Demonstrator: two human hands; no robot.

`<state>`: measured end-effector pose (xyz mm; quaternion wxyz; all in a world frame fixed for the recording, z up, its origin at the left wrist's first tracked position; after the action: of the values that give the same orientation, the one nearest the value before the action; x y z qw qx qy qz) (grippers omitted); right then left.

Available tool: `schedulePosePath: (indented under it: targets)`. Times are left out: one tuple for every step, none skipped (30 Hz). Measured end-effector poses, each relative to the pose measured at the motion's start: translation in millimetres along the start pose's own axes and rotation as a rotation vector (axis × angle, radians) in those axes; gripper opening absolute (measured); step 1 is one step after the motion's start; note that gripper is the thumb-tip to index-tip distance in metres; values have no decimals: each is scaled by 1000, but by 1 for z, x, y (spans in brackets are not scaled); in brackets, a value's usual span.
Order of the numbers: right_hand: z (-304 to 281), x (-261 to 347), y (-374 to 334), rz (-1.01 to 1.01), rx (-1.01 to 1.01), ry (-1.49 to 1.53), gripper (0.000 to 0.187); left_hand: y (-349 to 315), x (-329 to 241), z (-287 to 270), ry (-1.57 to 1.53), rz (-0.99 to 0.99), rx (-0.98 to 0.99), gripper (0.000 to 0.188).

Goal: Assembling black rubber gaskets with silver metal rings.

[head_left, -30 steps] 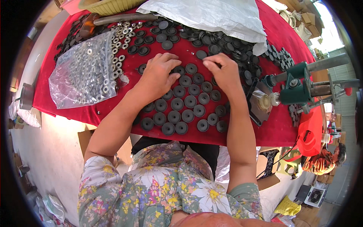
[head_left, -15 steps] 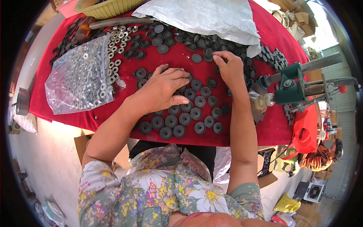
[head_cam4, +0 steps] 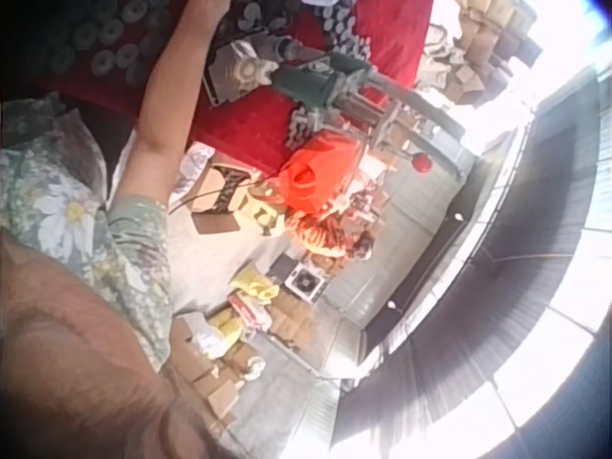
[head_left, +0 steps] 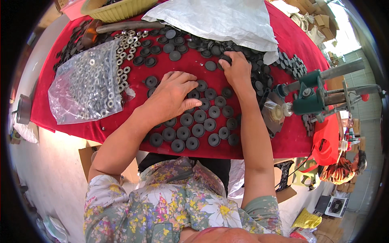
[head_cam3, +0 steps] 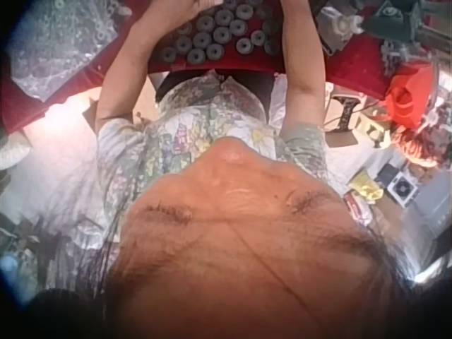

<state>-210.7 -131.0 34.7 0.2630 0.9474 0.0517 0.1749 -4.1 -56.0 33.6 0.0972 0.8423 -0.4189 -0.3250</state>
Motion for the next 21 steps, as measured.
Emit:
schedulePosePath:
  targets:
    - [-2, -4, -1, 0, 0, -2, 29, 0, 0, 0, -1, 1, -1, 54]
    - [0, -13, -3, 60, 91, 90, 31, 0, -1, 0, 3, 5, 2, 54]
    - [1, -17, -7, 116, 188, 186, 33, -1, -1, 0, 7, 2, 2, 53]
    - [-3, -19, -10, 113, 193, 186, 33, -1, -2, 0, 6, -3, 0, 53]
    - [-5, -24, -14, 184, 248, 300, 33, -1, -3, -1, 18, 7, -5, 53]
    - [-8, -27, -19, 262, 299, 410, 34, 0, -6, -2, 26, 25, -7, 53]
    - [-13, -28, -21, 266, 298, 406, 34, 0, -7, -2, 21, 28, -5, 53]
    - [-16, -29, -24, 331, 297, 607, 35, 0, -8, -2, 17, 22, 0, 53]
    - [-18, -30, -26, 392, 291, 809, 36, 0, -9, -2, 15, 16, 4, 53]
    - [-22, -29, -28, 393, 289, 806, 36, 0, -8, -2, 13, 19, 3, 53]
    - [-24, -27, -31, 433, 299, 1079, 36, -1, -7, -1, 8, 10, 8, 52]
    - [-25, -24, -33, 469, 305, 1353, 37, -1, -6, 0, 3, 1, 13, 52]
    - [-27, -24, -35, 467, 304, 1351, 37, -1, -5, 0, 3, 3, 11, 52]
    - [-26, -20, -38, 473, 345, 1513, 37, -1, -3, 0, 7, 3, 9, 52]
    - [-25, -17, -40, 480, 385, 1675, 37, -1, -3, 0, 10, 2, 8, 52]
    - [-24, -17, -41, 480, 385, 1674, 37, -1, -3, 0, 9, 3, 8, 52]
    - [-22, -16, -43, 497, 432, 1666, 35, -1, -2, 0, 12, 1, 7, 52]
    - [-19, -14, -45, 512, 479, 1659, 34, -1, -2, 0, 15, -1, 6, 53]
    - [-18, -14, -46, 512, 479, 1659, 34, 0, -2, 0, 15, -1, 6, 53]
    - [-16, -15, -47, 517, 488, 1583, 36, 0, -1, 0, 16, -2, 5, 53]
    - [-14, -17, -48, 522, 496, 1509, 37, -1, 0, 0, 16, -3, 6, 54]
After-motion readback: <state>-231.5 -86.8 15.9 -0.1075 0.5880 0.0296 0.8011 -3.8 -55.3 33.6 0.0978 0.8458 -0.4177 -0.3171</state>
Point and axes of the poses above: each hand's wrist, its own y-axis towards the middle knuckle, its own z-axis out of the palm, x = y × z, the point moved 6 cm from there along y, towards the middle knuckle, and after that the axes turned 3 degrees about z, right-handed, at the moved point
